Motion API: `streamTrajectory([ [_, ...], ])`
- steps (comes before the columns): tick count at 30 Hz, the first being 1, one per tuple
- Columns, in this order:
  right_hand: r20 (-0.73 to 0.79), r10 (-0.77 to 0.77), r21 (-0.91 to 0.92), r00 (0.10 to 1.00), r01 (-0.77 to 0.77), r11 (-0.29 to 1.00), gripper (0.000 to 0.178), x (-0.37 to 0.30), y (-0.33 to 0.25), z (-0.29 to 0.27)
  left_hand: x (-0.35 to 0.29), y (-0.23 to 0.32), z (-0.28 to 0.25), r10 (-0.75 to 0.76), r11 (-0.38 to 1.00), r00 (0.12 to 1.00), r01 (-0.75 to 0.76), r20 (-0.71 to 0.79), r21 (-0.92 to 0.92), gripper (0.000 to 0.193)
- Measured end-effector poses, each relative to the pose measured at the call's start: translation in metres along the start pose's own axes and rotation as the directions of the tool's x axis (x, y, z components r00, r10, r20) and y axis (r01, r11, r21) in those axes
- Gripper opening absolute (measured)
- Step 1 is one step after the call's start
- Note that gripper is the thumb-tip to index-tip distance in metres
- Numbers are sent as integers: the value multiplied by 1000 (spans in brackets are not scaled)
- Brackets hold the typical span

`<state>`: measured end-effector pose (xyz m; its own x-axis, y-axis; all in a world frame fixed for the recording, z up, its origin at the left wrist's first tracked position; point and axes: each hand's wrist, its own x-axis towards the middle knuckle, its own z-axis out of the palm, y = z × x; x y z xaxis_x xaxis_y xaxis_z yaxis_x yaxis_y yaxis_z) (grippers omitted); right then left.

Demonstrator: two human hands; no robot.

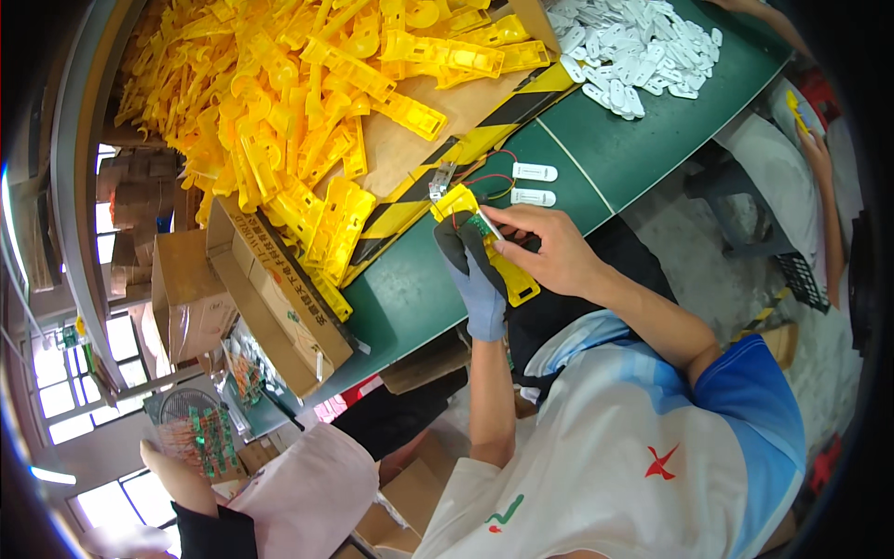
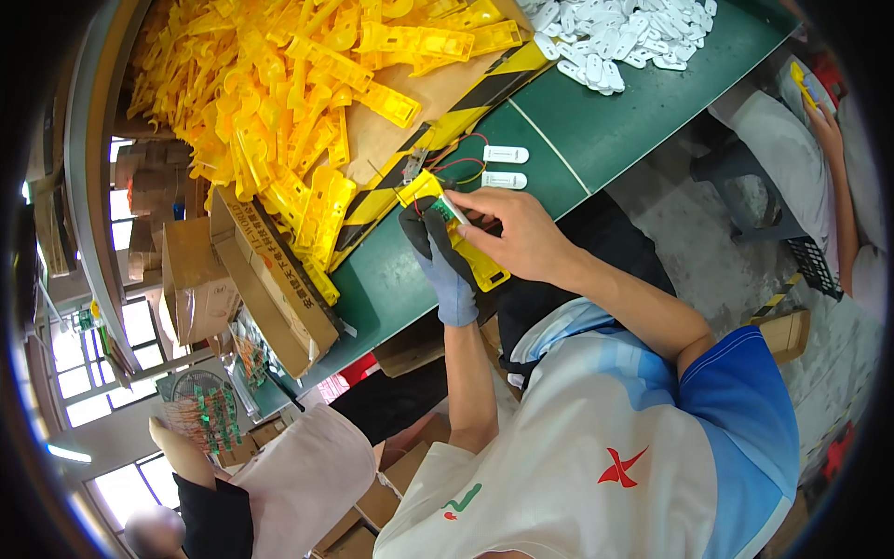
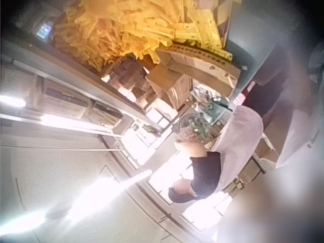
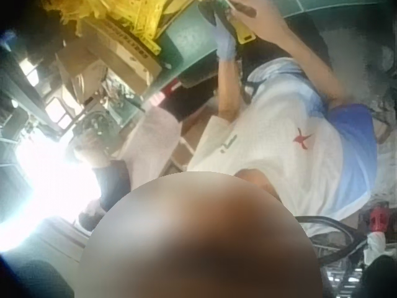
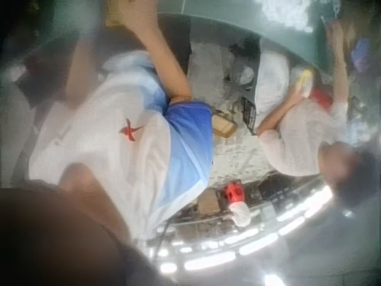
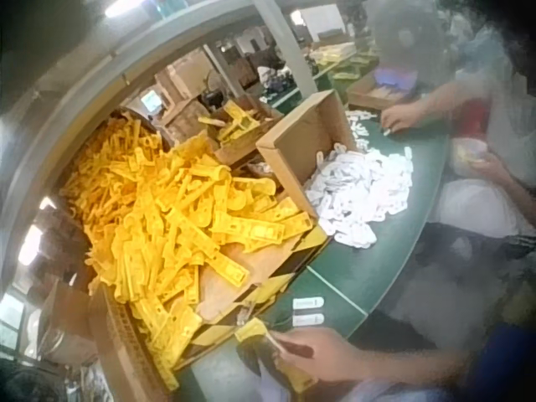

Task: Manually assemble circuit boards into yellow plastic housings along a production line.

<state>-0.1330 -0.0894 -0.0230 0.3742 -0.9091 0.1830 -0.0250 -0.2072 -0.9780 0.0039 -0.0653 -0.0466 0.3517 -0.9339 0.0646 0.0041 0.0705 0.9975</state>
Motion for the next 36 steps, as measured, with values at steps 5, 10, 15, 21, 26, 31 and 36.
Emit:
streamTrajectory([
  [5, -77, 40, 22, 996, -38, 999, 33, 0, -3, 0, 1, -1, 1, -46, 982, 998, 50, 31, -179, 34],
  [10, -119, -104, -210, 987, 77, 975, 25, -4, -3, -5, 2, -1, 1, 84, 996, 996, -83, -20, 38, 32],
  [15, -119, 22, -244, 993, -51, 968, 20, -7, -8, -10, 3, 5, 1, 3, 1000, 999, -4, -39, -24, 29],
  [21, -48, 276, -3, 960, -276, 961, 20, -2, -6, -11, 3, -4, 1, 27, 999, 998, -25, -48, 34, 28],
  [26, -23, 279, 73, 960, -277, 958, 22, 0, -5, -3, 3, -4, -1, -42, 999, 997, 41, -62, -18, 28],
  [31, -111, -29, -130, 993, 14, 991, 33, 0, -3, 3, 3, -3, -3, -37, 999, 998, 39, -51, 39, 29],
  [36, -75, 84, -122, 994, -93, 988, 36, 2, -5, 5, 1, 5, 5, -42, 998, 992, 35, -117, -54, 21],
])
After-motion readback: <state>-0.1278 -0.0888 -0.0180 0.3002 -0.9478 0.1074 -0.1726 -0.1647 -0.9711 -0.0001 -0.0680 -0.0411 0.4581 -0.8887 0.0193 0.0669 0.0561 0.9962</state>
